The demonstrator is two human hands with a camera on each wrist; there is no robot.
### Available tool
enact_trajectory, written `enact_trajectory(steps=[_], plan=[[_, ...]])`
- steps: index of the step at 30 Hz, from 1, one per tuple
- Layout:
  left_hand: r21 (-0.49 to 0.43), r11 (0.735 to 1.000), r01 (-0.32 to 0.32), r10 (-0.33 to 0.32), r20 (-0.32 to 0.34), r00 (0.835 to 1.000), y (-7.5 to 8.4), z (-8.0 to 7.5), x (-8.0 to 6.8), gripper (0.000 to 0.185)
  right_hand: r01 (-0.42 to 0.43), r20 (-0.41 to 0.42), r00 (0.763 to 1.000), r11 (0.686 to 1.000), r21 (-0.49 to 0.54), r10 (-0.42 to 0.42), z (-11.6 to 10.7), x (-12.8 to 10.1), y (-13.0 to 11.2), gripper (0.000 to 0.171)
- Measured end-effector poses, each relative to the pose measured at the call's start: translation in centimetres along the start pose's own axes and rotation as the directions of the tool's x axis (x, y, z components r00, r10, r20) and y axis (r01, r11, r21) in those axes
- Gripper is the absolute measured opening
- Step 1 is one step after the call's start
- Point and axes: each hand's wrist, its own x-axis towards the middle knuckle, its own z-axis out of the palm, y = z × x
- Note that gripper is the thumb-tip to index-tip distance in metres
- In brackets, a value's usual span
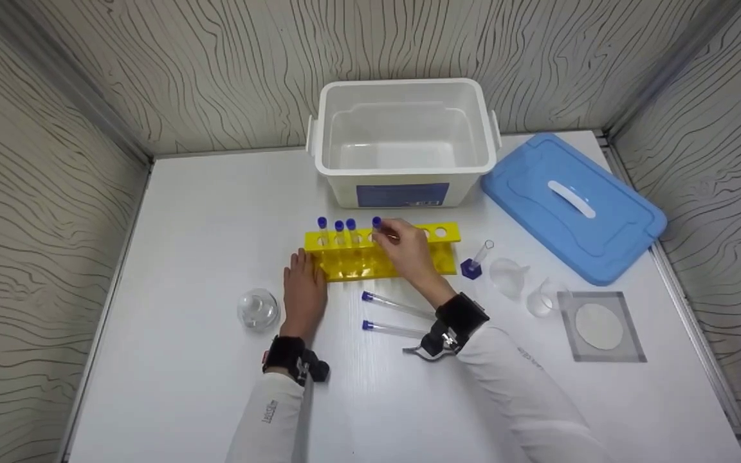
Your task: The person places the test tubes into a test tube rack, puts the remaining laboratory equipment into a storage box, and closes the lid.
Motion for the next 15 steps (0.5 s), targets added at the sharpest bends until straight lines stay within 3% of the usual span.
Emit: enact_trajectory(steps=[9,15], plan=[[-0.011,1.0,-0.011,0.01,-0.015,1.0,-0.14,0.05,-0.03,0.056,0.019,0.003,1.0,1.0,0.004,-0.019,-0.03,-0.2,-0.12,0.03],[-0.01,1.0,0.001,-0.001,0.009,1.0,-0.03,-0.01,0.01,0.057,0.042,-0.003,0.999,0.999,0.023,-0.042,-0.37,-0.6,-0.19,0.032]])
